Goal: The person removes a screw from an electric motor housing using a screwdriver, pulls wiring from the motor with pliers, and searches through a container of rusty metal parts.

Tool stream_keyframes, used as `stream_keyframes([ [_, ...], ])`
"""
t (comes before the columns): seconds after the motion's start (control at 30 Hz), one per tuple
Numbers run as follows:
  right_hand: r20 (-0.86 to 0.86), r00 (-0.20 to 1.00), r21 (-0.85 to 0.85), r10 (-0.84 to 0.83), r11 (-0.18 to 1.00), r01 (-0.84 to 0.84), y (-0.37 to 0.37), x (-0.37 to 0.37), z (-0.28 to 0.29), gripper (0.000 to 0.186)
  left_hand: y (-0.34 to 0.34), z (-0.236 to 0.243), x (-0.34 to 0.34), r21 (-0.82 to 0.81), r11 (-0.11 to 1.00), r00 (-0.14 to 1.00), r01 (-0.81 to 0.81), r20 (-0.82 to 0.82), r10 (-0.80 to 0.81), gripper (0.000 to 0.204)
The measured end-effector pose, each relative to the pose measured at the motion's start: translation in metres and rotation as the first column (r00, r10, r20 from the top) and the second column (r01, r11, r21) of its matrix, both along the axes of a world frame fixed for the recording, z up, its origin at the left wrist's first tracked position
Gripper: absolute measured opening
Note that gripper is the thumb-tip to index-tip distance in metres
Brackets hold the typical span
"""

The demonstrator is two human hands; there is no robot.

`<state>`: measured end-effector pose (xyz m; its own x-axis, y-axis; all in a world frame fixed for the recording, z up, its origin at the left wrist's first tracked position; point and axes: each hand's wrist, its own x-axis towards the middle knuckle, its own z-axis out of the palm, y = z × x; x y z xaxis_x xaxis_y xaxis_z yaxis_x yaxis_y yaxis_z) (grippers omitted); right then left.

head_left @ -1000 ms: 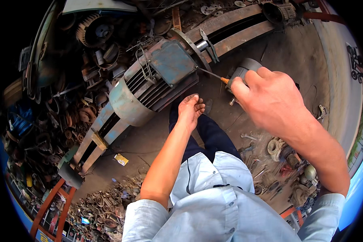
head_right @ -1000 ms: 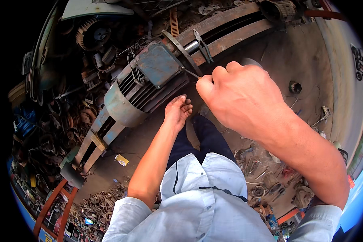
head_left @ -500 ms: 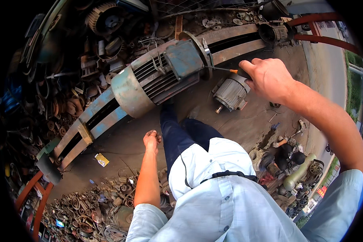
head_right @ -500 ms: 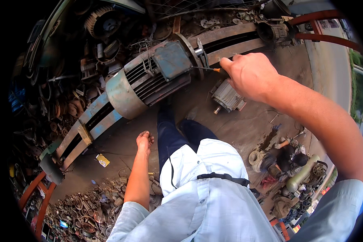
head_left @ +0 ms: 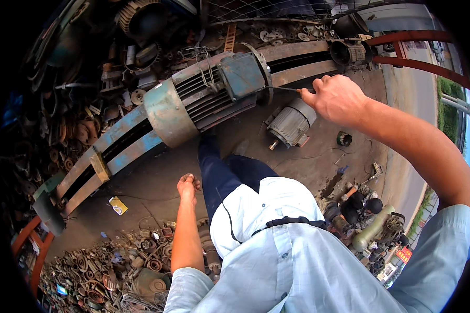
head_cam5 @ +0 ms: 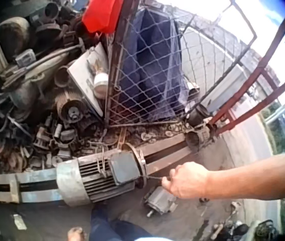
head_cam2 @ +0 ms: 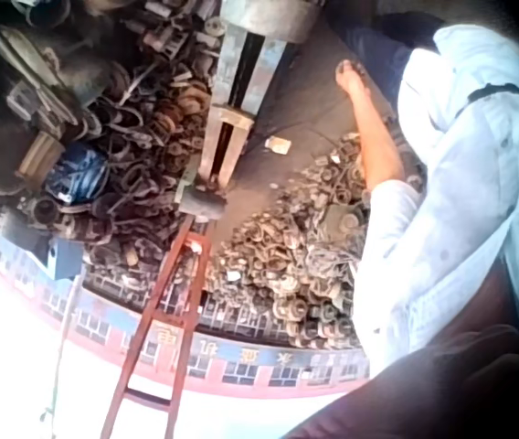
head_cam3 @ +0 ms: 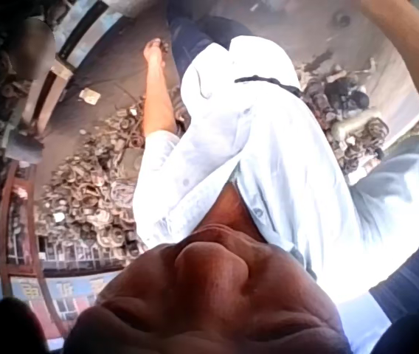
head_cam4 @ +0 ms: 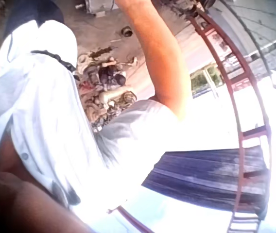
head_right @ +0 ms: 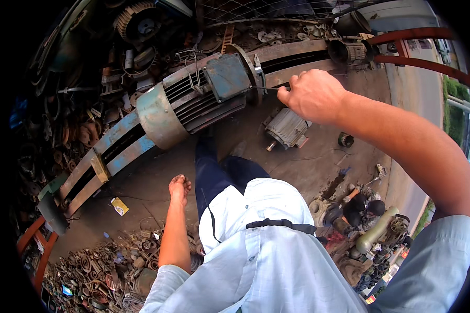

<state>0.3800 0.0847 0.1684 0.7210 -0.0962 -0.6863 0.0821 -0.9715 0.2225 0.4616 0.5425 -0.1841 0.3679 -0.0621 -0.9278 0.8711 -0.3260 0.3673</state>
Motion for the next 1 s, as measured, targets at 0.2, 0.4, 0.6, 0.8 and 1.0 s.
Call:
stream_keyframes([
  [0.2,-0.116,0.358,0.31,-0.927,0.308,0.899,-0.013,0.025,-0.01,0.028,-0.012,-0.004,0.01,-0.026,0.997,0.997,-0.07,0.02,0.071,0.01],
  [0.4,0.022,0.98,-0.052,-0.198,0.979,0.199,-0.005,0.009,0.0,0.022,-0.025,-0.001,0.02,-0.071,0.995,0.998,-0.069,0.01,0.07,0.009],
  [0.6,-0.083,0.821,0.123,-0.565,0.812,0.571,-0.017,0.023,-0.011,0.024,0.002,-0.015,0.019,-0.01,0.995,0.995,-0.101,0.002,0.101,0.009],
  [0.8,-0.207,0.26,0.303,-0.943,0.191,0.934,-0.026,0.024,-0.011,0.022,-0.007,-0.01,0.028,-0.052,0.99,0.991,-0.133,-0.023,0.132,0.008],
  [1.0,-0.164,0.981,-0.073,-0.103,0.993,0.093,0.008,0.039,0.001,0.027,-0.007,0.005,0.041,0.001,0.999,0.999,-0.05,0.02,0.05,0.008],
])
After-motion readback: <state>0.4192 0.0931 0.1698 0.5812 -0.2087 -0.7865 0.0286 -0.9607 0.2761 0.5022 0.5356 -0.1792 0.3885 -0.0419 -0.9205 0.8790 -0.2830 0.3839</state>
